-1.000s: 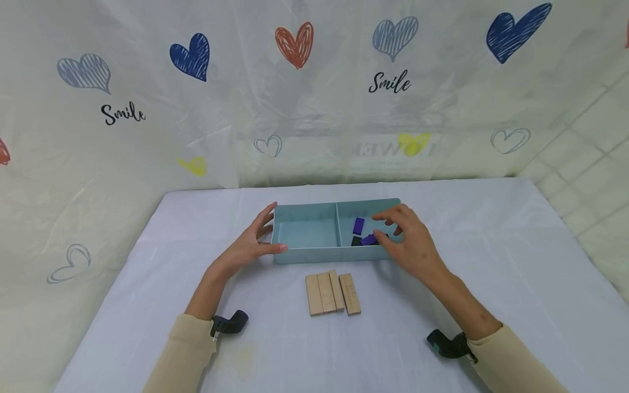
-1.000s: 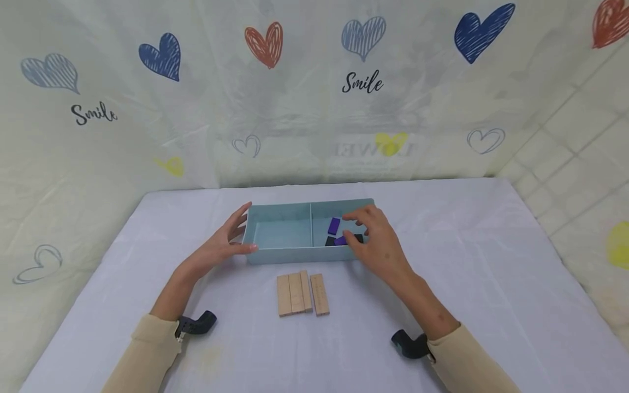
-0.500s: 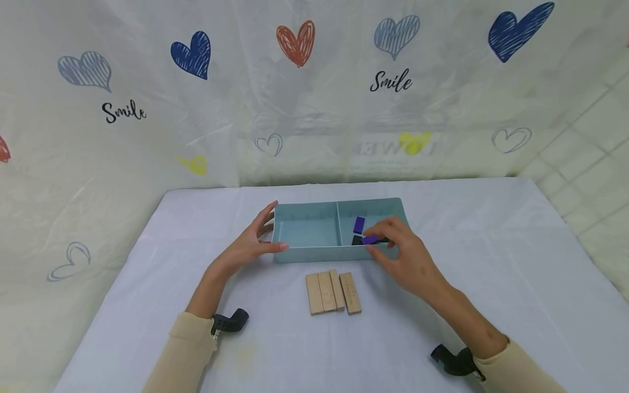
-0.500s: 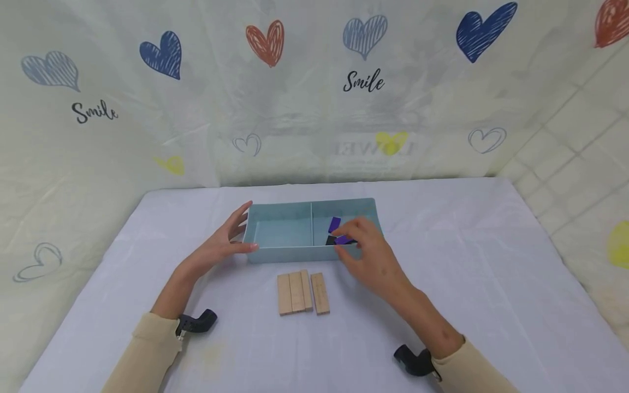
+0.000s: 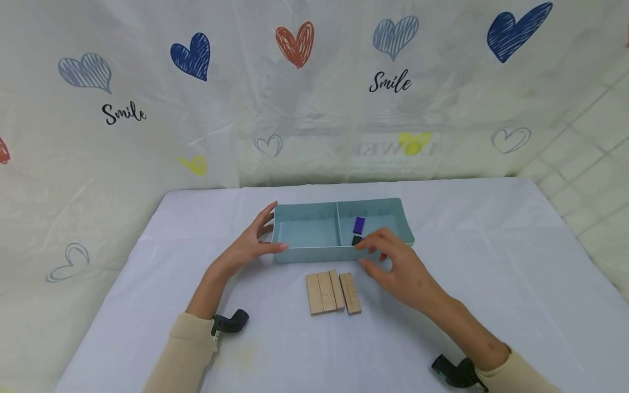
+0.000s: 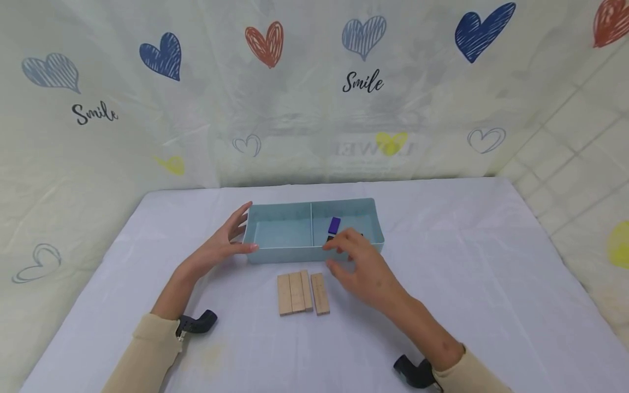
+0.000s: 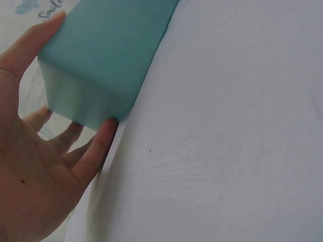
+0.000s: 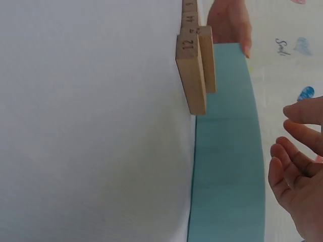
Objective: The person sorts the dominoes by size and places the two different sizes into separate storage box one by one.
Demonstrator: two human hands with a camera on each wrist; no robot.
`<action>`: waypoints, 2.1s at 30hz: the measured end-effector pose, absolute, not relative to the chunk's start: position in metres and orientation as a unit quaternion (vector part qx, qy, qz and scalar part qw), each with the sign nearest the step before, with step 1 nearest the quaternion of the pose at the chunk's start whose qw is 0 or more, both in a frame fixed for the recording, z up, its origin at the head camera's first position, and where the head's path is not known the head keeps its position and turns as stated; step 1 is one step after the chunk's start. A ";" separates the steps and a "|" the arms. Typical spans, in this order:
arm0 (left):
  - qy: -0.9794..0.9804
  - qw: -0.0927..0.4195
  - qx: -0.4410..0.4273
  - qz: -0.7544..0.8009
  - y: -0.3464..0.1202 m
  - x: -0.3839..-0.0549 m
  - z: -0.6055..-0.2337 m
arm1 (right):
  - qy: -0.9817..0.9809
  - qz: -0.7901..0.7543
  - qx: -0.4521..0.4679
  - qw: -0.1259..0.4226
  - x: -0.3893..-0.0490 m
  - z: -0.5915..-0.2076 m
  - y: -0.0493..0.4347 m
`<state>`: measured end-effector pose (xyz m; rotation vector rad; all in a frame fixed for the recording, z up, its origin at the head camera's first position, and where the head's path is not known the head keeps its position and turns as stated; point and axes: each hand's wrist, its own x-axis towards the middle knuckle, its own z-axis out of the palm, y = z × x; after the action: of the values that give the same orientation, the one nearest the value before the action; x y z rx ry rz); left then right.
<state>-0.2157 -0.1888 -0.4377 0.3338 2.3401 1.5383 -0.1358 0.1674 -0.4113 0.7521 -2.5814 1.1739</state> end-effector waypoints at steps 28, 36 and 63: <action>0.816 0.161 0.115 0.543 -0.190 -0.216 -0.440 | -0.878 0.369 0.301 -0.051 -0.123 -0.426 0.155; 0.817 0.160 0.116 0.541 -0.191 -0.215 -0.439 | -0.892 0.321 0.307 -0.091 -0.124 -0.431 0.155; 0.816 0.162 0.116 0.543 -0.190 -0.217 -0.440 | -0.900 0.292 0.311 -0.089 -0.124 -0.428 0.156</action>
<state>-0.2170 -0.1904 -0.4397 0.3317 2.3278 1.5506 -0.1236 0.1562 -0.4282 1.0364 -2.9994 0.9732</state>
